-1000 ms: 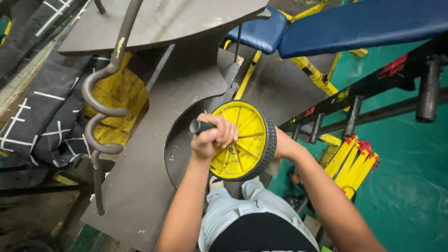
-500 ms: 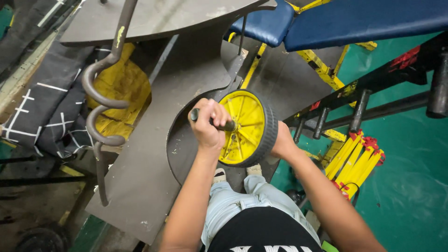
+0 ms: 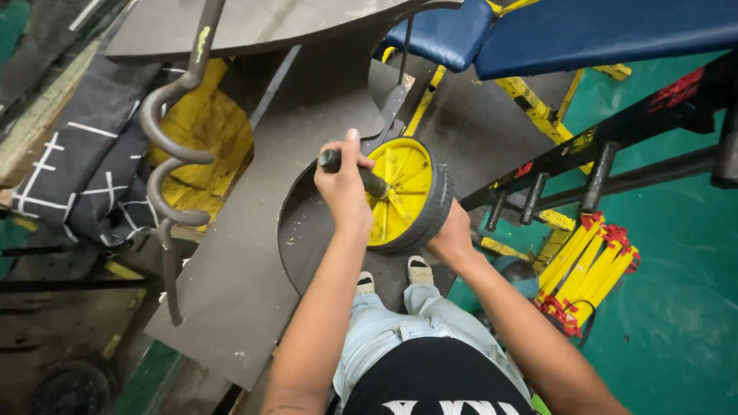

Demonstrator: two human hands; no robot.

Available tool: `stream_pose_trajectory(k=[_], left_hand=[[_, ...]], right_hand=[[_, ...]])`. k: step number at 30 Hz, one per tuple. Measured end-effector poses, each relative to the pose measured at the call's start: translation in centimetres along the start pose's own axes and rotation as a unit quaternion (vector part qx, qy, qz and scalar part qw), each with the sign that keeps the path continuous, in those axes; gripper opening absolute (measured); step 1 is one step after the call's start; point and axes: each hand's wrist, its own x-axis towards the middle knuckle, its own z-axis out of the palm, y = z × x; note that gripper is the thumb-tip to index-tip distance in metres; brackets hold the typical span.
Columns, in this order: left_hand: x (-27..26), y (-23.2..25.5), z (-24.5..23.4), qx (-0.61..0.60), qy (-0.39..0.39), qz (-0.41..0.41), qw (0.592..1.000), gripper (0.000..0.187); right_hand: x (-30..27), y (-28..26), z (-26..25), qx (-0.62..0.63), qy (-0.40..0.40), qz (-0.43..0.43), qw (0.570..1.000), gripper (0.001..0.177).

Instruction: Cleaning gym equipment, including metal parts and an ab wheel, using a cloth.

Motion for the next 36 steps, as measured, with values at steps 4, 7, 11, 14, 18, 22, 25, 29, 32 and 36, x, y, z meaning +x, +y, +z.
stream_pose_trajectory(k=[4, 7, 11, 14, 18, 22, 25, 29, 32, 36], left_hand=[[-1.5, -1.4, -0.1, -0.034, 0.065, -0.048, 0.996, 0.024], [-2.1, -2.2, -1.2, -0.192, -0.014, -0.063, 0.979, 0.041], [-2.1, -2.3, -2.6, -0.192, -0.153, -0.044, 0.968, 0.038], [-1.6, -2.6, -3.4, -0.212, -0.145, -0.027, 0.966, 0.043], [-1.0, -2.5, -4.5, -0.018, -0.166, 0.092, 0.982, 0.055], [-0.5, -7.0, -5.8, 0.022, -0.262, 0.181, 0.948, 0.072], [-1.6, -8.7, -4.2, -0.044, -0.266, 0.043, 0.962, 0.087], [-2.4, -8.6, -3.3, -0.080, -0.311, 0.021, 0.947, 0.105], [-2.9, -7.3, -3.2, -0.023, -0.318, 0.043, 0.947, 0.117], [-1.0, -17.7, -10.1, -0.073, -0.273, -0.090, 0.955, 0.110]], right_hand=[[-0.4, -0.9, -0.4, 0.047, 0.143, 0.010, 0.988, 0.050], [-1.5, 3.2, 1.0, -0.001, 0.081, 0.016, 0.997, 0.034], [0.5, 4.2, -1.5, 0.058, -0.050, -0.041, 0.996, 0.041], [2.3, 2.1, -5.0, 0.107, -0.038, 0.030, 0.993, 0.046], [3.3, 1.6, -9.0, 0.230, 0.277, 0.162, 0.919, 0.043], [3.3, -5.0, -9.9, 0.325, 0.302, 0.082, 0.893, 0.054], [3.4, -9.4, -7.3, 0.188, 0.228, -0.082, 0.952, 0.072], [3.7, -9.6, -3.2, 0.242, 0.109, -0.116, 0.957, 0.056], [4.8, -7.7, -2.7, 0.332, 0.101, -0.019, 0.938, 0.031], [6.9, -8.4, -6.2, 0.610, 0.190, 0.289, 0.713, 0.023]])
